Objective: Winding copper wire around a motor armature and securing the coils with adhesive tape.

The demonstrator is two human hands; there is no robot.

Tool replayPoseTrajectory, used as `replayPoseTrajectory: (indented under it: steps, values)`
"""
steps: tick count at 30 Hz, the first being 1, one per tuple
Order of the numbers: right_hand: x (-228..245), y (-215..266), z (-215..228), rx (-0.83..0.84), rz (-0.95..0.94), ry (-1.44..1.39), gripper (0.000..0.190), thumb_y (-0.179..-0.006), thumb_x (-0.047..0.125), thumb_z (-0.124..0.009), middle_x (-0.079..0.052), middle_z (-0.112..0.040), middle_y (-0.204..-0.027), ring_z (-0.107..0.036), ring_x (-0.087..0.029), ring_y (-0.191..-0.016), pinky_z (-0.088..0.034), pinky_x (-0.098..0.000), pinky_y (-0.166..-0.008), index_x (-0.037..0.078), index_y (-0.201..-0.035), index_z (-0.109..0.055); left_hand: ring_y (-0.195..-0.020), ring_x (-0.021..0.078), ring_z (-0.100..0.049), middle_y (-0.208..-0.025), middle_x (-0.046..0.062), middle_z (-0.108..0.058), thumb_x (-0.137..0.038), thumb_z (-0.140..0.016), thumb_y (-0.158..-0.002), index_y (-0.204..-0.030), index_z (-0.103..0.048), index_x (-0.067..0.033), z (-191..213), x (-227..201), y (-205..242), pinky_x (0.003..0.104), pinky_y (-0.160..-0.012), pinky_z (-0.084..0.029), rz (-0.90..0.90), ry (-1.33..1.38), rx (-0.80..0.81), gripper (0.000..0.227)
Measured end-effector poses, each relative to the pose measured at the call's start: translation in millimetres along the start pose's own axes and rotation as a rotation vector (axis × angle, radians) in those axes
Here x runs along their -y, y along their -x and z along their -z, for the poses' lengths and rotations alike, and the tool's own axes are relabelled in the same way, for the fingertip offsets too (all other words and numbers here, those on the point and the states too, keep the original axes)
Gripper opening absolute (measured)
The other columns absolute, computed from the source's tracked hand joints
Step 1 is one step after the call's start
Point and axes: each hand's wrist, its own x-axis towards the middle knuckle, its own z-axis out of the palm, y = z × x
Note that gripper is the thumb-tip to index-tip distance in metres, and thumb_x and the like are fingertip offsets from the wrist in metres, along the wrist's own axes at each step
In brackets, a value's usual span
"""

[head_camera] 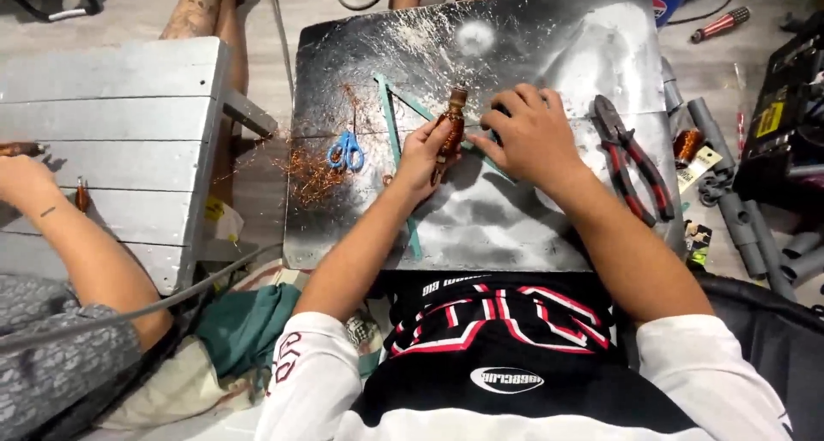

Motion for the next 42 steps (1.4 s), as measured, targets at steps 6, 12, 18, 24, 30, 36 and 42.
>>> replayPoseTrajectory:
  steps: [6,12,18,24,30,36,42]
  values:
    - [3,0,8,0.106,-0.124,0.002,0.041,-0.110,0.061,-0.072,-0.006,-0.072,-0.122,-0.064,-0.031,-0.122,-0.045,-0.0514,-0.097,0.022,-0.115,-0.083,-0.083,0.0251,-0.079,-0.104,0.027,-0.080,-0.043,-0.090,-0.101,-0.122,-0.066,-0.0072,0,-4,-3,0.037,-0.070,-0.074,-0.007,0.083,0.010,0.048]
    - [2,0,3,0.124,-0.160,-0.004,0.040,-0.107,0.059,-0.075,-0.008,-0.071,-0.125,-0.064,-0.034,-0.123,-0.046,-0.0534,-0.096,0.021,-0.117,-0.082,-0.082,0.0224,-0.079,-0.100,0.026,-0.080,-0.037,-0.078,-0.109,-0.115,-0.057,-0.0113,-14,-17,8,0.031,-0.070,-0.071,0.005,0.166,0.026,0.034]
    - [-5,4,-13,0.134,-0.163,-0.016,0.042,-0.106,0.061,-0.076,-0.009,-0.069,-0.125,-0.063,-0.035,-0.123,-0.048,-0.0543,-0.096,0.020,-0.116,-0.081,-0.078,0.0195,-0.078,-0.098,0.025,-0.082,-0.023,-0.089,-0.101,-0.112,-0.059,-0.0099,-8,-9,5,0.031,-0.069,-0.071,-0.011,0.106,0.016,0.035]
    - [-8,7,-21,0.108,-0.141,-0.017,0.043,-0.105,0.063,-0.076,-0.008,-0.069,-0.123,-0.064,-0.035,-0.120,-0.050,-0.0517,-0.092,0.021,-0.114,-0.081,-0.077,0.0213,-0.079,-0.101,0.029,-0.081,-0.031,-0.086,-0.103,-0.114,-0.063,-0.0062,-12,-14,6,0.034,-0.069,-0.072,0.034,0.118,0.018,0.035]
    - [-8,8,-18,0.107,-0.141,-0.013,0.042,-0.105,0.063,-0.078,-0.006,-0.069,-0.122,-0.064,-0.034,-0.119,-0.051,-0.0492,-0.089,0.022,-0.113,-0.081,-0.076,0.0214,-0.078,-0.110,0.029,-0.078,-0.047,-0.072,-0.112,-0.139,-0.063,0.0006,-15,-14,7,0.037,-0.069,-0.074,0.101,0.026,0.067,0.055]
    - [-11,4,-17,0.125,-0.123,-0.010,0.042,-0.107,0.062,-0.075,-0.008,-0.069,-0.122,-0.065,-0.035,-0.118,-0.052,-0.0498,-0.087,0.021,-0.114,-0.081,-0.069,0.0180,-0.068,-0.098,0.022,-0.073,-0.048,-0.066,-0.115,-0.135,-0.062,-0.0013,-14,-15,3,0.034,-0.062,-0.067,0.099,0.040,0.039,0.051]
    - [-13,7,-21,0.132,-0.107,0.005,0.043,-0.107,0.062,-0.073,-0.009,-0.071,-0.122,-0.067,-0.036,-0.117,-0.054,-0.0501,-0.086,0.021,-0.116,-0.081,-0.068,0.0174,-0.065,-0.096,0.022,-0.072,-0.045,-0.074,-0.111,-0.127,-0.062,-0.0035,-12,-15,4,0.032,-0.062,-0.065,0.084,0.080,0.016,0.046]
